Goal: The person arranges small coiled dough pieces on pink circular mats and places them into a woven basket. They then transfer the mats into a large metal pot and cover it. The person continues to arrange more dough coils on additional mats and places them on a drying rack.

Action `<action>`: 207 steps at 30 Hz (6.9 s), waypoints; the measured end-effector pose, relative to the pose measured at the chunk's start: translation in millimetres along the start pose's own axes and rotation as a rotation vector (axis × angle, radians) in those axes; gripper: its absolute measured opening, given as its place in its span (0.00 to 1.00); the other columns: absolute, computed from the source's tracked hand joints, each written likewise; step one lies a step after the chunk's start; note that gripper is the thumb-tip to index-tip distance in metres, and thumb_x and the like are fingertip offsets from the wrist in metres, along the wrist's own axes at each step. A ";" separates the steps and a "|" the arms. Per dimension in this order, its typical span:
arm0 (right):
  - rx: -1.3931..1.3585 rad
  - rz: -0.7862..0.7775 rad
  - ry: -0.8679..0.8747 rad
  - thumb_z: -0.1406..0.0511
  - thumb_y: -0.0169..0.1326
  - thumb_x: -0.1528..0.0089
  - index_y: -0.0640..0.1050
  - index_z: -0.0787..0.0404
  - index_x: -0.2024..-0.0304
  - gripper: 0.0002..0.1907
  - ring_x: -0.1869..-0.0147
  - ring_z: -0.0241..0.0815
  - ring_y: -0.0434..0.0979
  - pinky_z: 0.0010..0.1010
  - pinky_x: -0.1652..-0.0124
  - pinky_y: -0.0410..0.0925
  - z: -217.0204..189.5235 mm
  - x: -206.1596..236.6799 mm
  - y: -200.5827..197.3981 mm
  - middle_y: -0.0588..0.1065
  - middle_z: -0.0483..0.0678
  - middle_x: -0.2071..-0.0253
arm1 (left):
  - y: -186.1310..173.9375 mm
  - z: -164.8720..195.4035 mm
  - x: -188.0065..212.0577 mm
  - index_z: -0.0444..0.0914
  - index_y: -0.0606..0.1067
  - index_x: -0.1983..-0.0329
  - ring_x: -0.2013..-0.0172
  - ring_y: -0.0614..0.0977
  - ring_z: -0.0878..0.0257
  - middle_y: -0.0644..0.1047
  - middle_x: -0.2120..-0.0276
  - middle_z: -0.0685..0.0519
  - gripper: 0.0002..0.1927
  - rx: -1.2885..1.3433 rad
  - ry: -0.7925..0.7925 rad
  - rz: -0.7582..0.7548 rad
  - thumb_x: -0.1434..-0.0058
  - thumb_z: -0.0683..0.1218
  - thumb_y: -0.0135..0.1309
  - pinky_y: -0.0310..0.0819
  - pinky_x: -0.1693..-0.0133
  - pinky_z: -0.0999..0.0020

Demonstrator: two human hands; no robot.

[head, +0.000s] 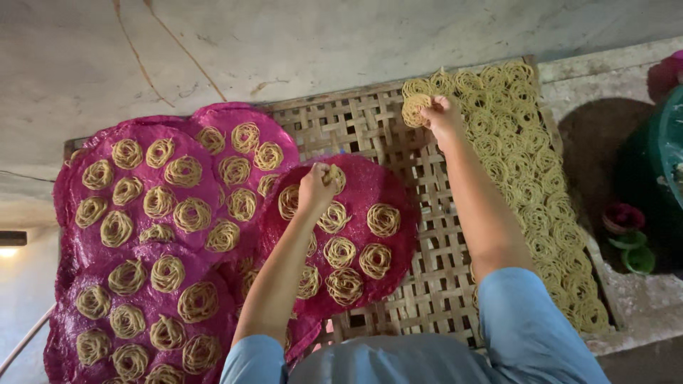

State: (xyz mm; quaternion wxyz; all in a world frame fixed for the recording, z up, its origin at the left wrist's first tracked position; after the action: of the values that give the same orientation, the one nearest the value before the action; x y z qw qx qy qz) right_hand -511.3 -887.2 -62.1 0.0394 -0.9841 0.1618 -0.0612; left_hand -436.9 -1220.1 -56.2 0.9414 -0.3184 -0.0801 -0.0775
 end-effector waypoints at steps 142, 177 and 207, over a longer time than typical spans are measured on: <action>0.951 0.243 -0.450 0.72 0.58 0.38 0.74 0.65 0.42 0.21 0.53 0.66 0.76 0.51 0.56 0.69 32.3 257.1 -75.0 0.74 0.63 0.52 | 75.6 -62.0 140.4 0.33 0.73 0.54 0.58 0.77 0.56 0.75 0.57 0.43 0.11 -0.726 0.286 -0.229 0.31 0.47 0.53 0.78 0.56 0.60; 0.880 -0.423 -0.676 0.63 0.64 0.43 0.81 0.60 0.56 0.14 0.48 0.53 0.72 0.44 0.50 0.70 43.3 399.0 58.4 0.73 0.51 0.53 | 126.2 -42.7 204.9 0.38 0.71 0.40 0.41 0.73 0.48 0.72 0.44 0.46 0.30 -0.341 0.716 -0.459 0.50 0.38 0.58 0.67 0.37 0.53; 0.708 0.222 -0.109 0.74 0.56 0.37 0.74 0.62 0.41 0.21 0.55 0.56 0.82 0.41 0.58 0.74 57.6 314.4 -112.9 0.78 0.61 0.53 | 223.8 80.0 137.5 0.41 0.75 0.54 0.65 0.86 0.52 0.83 0.67 0.51 0.12 0.096 0.448 -0.305 0.40 0.46 0.57 0.79 0.64 0.57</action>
State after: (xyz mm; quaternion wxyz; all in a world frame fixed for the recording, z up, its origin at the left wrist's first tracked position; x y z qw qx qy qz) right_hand -172.7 -878.9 -74.2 0.3920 -0.8878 0.2343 -0.0564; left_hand -266.9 -1008.5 -97.3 0.9271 -0.2326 0.0794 -0.2829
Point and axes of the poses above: each hand's wrist, its own x-axis away from the middle knuckle, its own y-axis out of the palm, z = x × y, the point moved 10 cm from there along -x, towards the middle knuckle
